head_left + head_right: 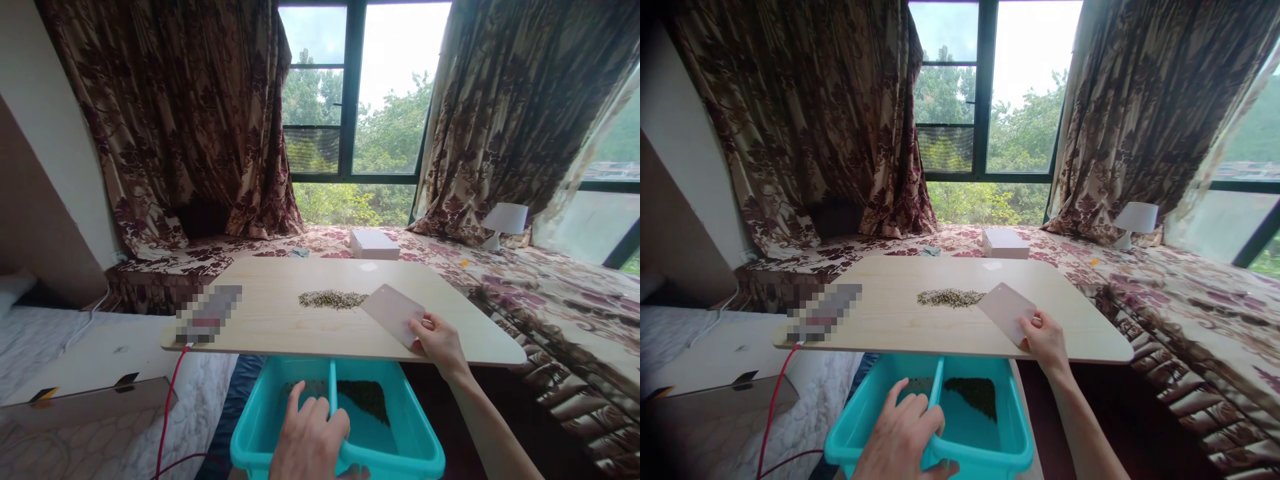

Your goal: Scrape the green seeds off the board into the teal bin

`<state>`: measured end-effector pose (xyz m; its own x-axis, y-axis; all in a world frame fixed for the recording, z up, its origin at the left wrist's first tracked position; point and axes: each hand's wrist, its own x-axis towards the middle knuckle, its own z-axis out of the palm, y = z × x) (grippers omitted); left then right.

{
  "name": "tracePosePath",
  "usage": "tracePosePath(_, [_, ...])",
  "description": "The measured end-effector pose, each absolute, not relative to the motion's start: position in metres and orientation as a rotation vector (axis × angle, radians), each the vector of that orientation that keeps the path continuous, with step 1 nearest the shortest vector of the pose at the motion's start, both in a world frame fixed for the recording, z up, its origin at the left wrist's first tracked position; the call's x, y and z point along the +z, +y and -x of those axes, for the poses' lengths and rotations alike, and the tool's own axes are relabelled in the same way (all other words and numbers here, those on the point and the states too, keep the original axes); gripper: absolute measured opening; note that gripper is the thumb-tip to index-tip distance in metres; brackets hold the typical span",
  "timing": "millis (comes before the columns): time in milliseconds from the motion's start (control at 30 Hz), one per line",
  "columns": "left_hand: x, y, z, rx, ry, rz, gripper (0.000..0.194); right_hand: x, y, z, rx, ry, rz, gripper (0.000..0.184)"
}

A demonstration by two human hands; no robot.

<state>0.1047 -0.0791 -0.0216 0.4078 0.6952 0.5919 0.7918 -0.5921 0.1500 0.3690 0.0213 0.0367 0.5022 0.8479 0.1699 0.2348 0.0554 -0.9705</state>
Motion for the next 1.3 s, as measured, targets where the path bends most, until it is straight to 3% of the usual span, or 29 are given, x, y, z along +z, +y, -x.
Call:
tracePosePath(1000, [-0.001,-0.082,-0.108,-0.87,-1.501,2.613,0.046,0.045,-0.014,-0.288,1.121,-1.399,1.262,0.037])
tracePosePath(1100, [0.002,-0.082,-0.105,-0.859,-1.514,2.606,0.045,0.055,-0.016,-0.297,1.056,-1.425,1.265,0.038])
tracePosePath(1300, [-0.007,-0.081,-0.09,-0.881,-1.44,2.59,0.043,0.069,0.014,-0.352,0.565,-1.122,1.376,0.042])
